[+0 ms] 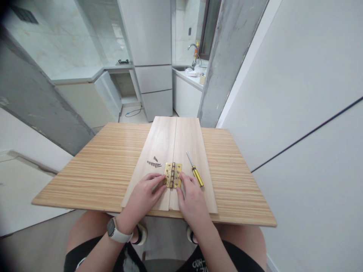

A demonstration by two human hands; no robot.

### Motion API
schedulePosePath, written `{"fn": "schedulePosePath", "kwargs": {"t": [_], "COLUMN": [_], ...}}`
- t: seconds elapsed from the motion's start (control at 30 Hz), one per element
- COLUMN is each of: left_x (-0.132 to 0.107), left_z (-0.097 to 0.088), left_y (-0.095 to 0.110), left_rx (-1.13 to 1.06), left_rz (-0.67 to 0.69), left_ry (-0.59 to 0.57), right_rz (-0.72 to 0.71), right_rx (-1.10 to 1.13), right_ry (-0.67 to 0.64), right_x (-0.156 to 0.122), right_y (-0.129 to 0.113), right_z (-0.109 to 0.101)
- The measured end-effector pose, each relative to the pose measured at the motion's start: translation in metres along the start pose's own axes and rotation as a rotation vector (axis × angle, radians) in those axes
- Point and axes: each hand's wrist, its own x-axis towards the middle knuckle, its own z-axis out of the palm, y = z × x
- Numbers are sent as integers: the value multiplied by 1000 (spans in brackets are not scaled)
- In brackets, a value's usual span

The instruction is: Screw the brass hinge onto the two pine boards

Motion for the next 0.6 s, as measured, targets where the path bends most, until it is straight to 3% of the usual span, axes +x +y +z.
{"fn": "schedulePosePath", "kwargs": {"t": [0.33,0.43,0.6], "left_x": [13,26,48], "left_z": [-21,-29,-31], "left_y": [0,-10,-22], "left_rx": [-46,34,210], "left_rz": [-8,10,15], "left_ry": [11,69,64], "right_rz": [-33,-27,-21], "right_rx": [-11,14,77], "right_ry": [80,131,211], "right_x": [-3,-5,-7], "right_y": [1,-1,-9], "right_z": [2,2,-3]}}
